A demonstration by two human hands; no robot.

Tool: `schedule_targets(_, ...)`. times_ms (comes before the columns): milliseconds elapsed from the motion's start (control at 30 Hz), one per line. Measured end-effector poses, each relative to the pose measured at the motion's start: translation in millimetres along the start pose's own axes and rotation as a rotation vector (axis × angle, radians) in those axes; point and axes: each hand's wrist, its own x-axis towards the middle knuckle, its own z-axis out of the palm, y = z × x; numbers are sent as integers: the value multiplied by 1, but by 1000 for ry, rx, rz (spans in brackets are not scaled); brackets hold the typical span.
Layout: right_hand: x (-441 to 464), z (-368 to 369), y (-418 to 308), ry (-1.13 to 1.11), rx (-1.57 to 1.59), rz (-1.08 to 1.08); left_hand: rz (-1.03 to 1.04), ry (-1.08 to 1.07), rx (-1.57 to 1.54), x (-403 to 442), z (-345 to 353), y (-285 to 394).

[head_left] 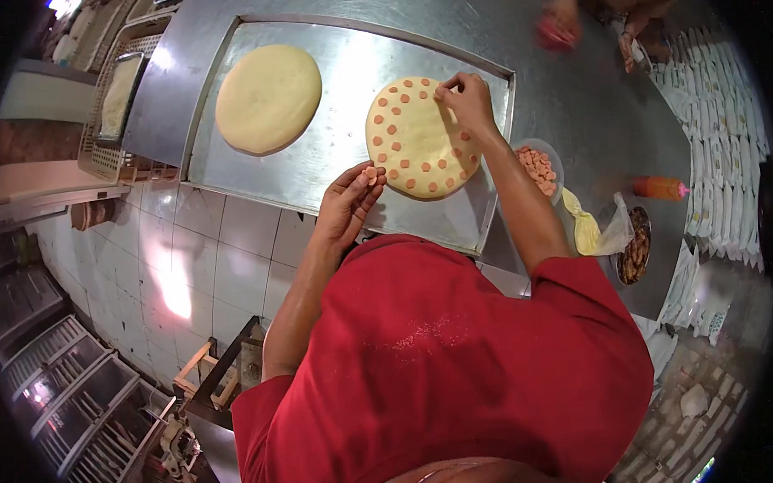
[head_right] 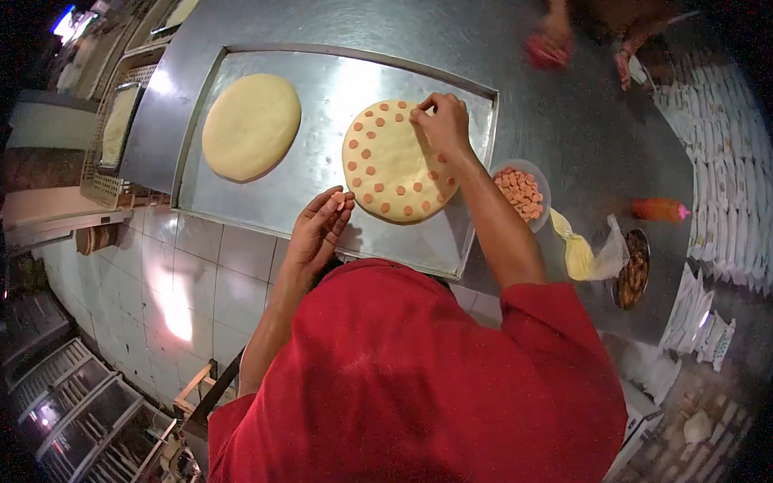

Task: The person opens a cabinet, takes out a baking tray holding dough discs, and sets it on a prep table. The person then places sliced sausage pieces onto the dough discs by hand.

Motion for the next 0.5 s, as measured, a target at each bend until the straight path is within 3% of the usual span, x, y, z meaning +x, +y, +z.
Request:
schedule_targets(67, -24, 2, -25, 35, 47, -132, -4, 19, 7, -3, 0, 2)
schedule_targets(133, -59, 21, -44, -268, 354, -250, -6, 7, 0, -4, -3, 0)
schedule_targets(200, -94, 29, -67, -341, 336, -333, -9, -46, -14, 1, -2, -3)
schedule_targets(333, -119, 28, -86, -301, 183, -342, -20, -76, -9, -2, -2, -5)
schedule_targets(500, -131, 37, -79, -301, 214, -297, -32, -63, 48, -4, -12, -13)
